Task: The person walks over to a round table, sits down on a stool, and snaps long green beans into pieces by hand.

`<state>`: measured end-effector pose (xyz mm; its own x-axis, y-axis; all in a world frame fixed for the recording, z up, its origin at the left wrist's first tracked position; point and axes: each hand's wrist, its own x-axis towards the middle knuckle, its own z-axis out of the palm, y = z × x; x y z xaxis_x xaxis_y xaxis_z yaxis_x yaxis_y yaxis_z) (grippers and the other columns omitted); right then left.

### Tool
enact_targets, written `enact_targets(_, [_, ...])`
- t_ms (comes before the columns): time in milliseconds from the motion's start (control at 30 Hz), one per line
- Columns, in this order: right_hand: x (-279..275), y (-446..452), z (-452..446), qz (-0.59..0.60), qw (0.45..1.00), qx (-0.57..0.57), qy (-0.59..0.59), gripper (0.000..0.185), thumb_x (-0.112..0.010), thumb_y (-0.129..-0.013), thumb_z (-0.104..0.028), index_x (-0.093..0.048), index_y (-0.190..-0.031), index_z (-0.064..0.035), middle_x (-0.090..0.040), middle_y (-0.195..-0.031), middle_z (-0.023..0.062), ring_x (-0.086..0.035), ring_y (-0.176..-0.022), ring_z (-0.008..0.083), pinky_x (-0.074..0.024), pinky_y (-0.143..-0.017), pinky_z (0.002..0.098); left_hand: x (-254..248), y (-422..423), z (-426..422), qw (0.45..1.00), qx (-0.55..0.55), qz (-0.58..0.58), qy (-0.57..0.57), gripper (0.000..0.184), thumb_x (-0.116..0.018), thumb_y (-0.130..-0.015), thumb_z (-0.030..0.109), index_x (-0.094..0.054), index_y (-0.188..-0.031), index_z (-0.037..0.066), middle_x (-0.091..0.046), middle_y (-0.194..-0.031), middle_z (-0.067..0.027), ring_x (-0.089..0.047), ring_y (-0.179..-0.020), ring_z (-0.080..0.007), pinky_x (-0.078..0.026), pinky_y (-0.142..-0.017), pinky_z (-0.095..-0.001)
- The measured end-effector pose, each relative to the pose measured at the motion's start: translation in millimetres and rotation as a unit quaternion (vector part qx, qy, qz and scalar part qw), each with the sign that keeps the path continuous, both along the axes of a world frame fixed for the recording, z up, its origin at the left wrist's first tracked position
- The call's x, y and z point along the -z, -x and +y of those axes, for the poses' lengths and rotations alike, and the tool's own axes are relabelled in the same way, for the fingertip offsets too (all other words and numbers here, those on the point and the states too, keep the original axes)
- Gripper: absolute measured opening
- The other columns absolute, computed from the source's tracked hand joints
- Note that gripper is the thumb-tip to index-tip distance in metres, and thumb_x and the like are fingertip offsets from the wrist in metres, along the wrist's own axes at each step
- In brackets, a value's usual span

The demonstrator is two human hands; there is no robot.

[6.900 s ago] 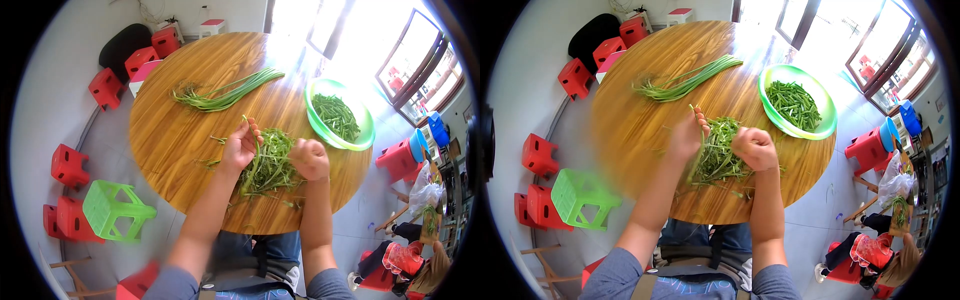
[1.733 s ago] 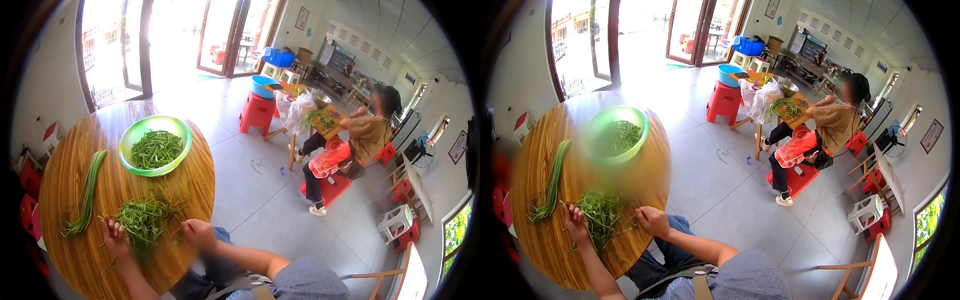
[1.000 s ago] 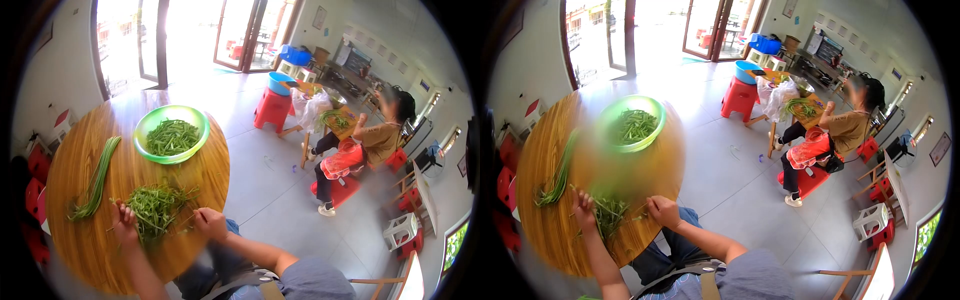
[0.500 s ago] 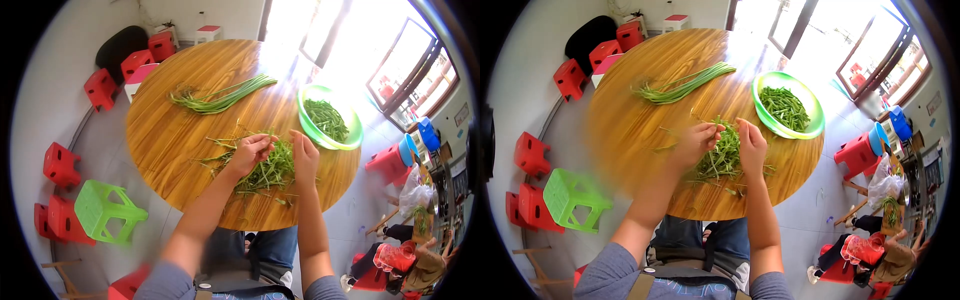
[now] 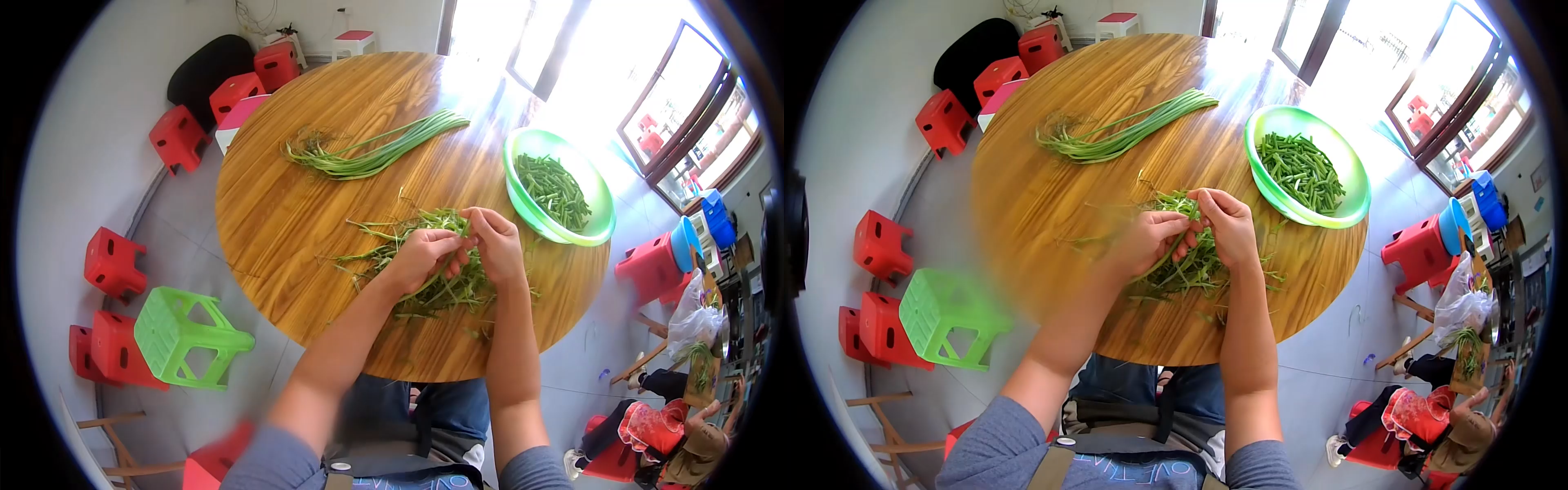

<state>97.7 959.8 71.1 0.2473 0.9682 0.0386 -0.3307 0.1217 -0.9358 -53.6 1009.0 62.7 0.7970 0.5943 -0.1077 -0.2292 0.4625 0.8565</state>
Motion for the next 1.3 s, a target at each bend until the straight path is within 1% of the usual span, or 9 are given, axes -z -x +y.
enact_targets(267, [5.4,0.9,2.7,-0.074,0.995,0.037,-0.053,0.015,-0.059,-0.087,-0.012,-0.065,-0.09,0.0016,-0.057,-0.079,-0.0006,-0.048,-0.068,0.0063,-0.0393,-0.061,0.0192,-5.2,4.6,2.3,1.0,-0.008,0.004,0.008,0.021,-0.049,-0.089,0.014,-0.061,-0.088,-0.003,-0.059,-0.069,-0.0076,-0.053,-0.055,-0.0122,-0.043,-0.05,-0.0244])
enact_targets(567, [-8.4,43.1,-6.6,-0.338,0.922,0.102,-0.16,0.009,-0.062,-0.078,0.001,-0.064,-0.087,0.0,-0.055,-0.082,0.0059,-0.056,-0.077,0.0151,-0.0464,-0.064,0.0287,10.6,4.0,7.6,0.996,-0.092,0.003,-0.012,0.018,-0.049,-0.087,0.011,-0.059,-0.078,-0.001,-0.056,-0.064,-0.006,-0.051,-0.05,-0.0117,-0.041,-0.044,-0.0238])
enact_targets(600, [-4.9,42.7,0.0,-0.458,0.846,0.139,-0.235,0.012,-0.063,-0.075,0.002,-0.064,-0.087,-0.001,-0.055,-0.082,0.0066,-0.055,-0.075,0.0198,-0.046,-0.063,0.0305,10.6,4.6,7.4,0.995,-0.094,0.001,-0.015,0.018,-0.048,-0.086,0.011,-0.059,-0.077,-0.001,-0.056,-0.064,-0.0059,-0.052,-0.05,-0.0117,-0.041,-0.043,-0.024])
enact_targets(700, [-6.3,41.9,-0.6,-0.524,0.786,0.164,-0.284,0.015,-0.064,-0.072,0.001,-0.065,-0.087,-0.0024,-0.055,-0.082,0.0066,-0.054,-0.074,0.0223,-0.0453,-0.062,0.0311,3.3,7.8,7.8,0.996,-0.09,0.0,-0.02,0.018,-0.047,-0.086,0.01,-0.059,-0.078,-0.001,-0.056,-0.063,-0.0059,-0.052,-0.05,-0.0118,-0.041,-0.043,-0.0241])
enact_targets(867, [-0.6,28.3,4.1,-0.537,0.77,0.228,-0.26,0.01,-0.066,-0.074,-0.003,-0.065,-0.083,-0.0025,-0.055,-0.08,0.006,-0.054,-0.07,0.0203,-0.0449,-0.06,0.03,-5.6,12.8,10.6,0.997,-0.073,0.015,-0.01,0.017,-0.047,-0.089,0.01,-0.059,-0.085,-0.001,-0.057,-0.065,-0.0058,-0.052,-0.051,-0.0115,-0.042,-0.045,-0.0231])
enact_targets(1000, [-6.9,13.8,0.6,-0.459,0.844,0.214,-0.179,0.007,-0.067,-0.077,-0.006,-0.066,-0.082,-0.0005,-0.055,-0.076,0.0037,-0.051,-0.06,0.0123,-0.0414,-0.055,0.0239,-21.6,24.2,13.8,0.978,-0.158,-0.129,0.048,0.021,-0.047,-0.093,0.016,-0.057,-0.101,0.0,-0.059,-0.071,-0.0047,-0.051,-0.053,-0.0096,-0.042,-0.047,-0.0215])
enact_targets(1100, [-12.7,5.5,-6.1,-0.343,0.933,0.105,-0.024,0.008,-0.067,-0.079,-0.009,-0.067,-0.083,-0.0017,-0.058,-0.082,0.0012,-0.051,-0.063,0.0095,-0.0413,-0.055,0.0221,-29.9,30.6,16.7,0.989,-0.128,-0.056,0.058,0.024,-0.046,-0.093,0.016,-0.055,-0.109,0.0,-0.059,-0.073,-0.0039,-0.051,-0.056,-0.009,-0.042,-0.05,-0.0212])
enact_targets(1233, [-26.7,4.2,0.4,0.047,0.921,0.36,-0.138,0.017,-0.062,-0.085,-0.011,-0.065,-0.095,0.0014,-0.059,-0.073,0.0009,-0.049,-0.063,0.005,-0.0392,-0.054,0.0175,-15.9,17.9,13.7,0.994,-0.09,-0.055,0.024,0.025,-0.045,-0.093,0.013,-0.053,-0.112,-0.003,-0.06,-0.077,-0.0051,-0.052,-0.062,-0.0094,-0.043,-0.056,-0.0213])
enact_targets(1300, [-17.5,-6.1,2.8,0.059,0.917,0.382,-0.099,0.02,-0.061,-0.086,-0.01,-0.062,-0.101,0.0029,-0.059,-0.073,0.0013,-0.048,-0.062,0.004,-0.038,-0.053,0.0169,-12.8,12.5,10.8,0.995,-0.079,-0.051,0.03,0.025,-0.045,-0.093,0.01,-0.053,-0.111,-0.004,-0.06,-0.078,-0.0064,-0.053,-0.065,-0.01,-0.045,-0.059,-0.0219])
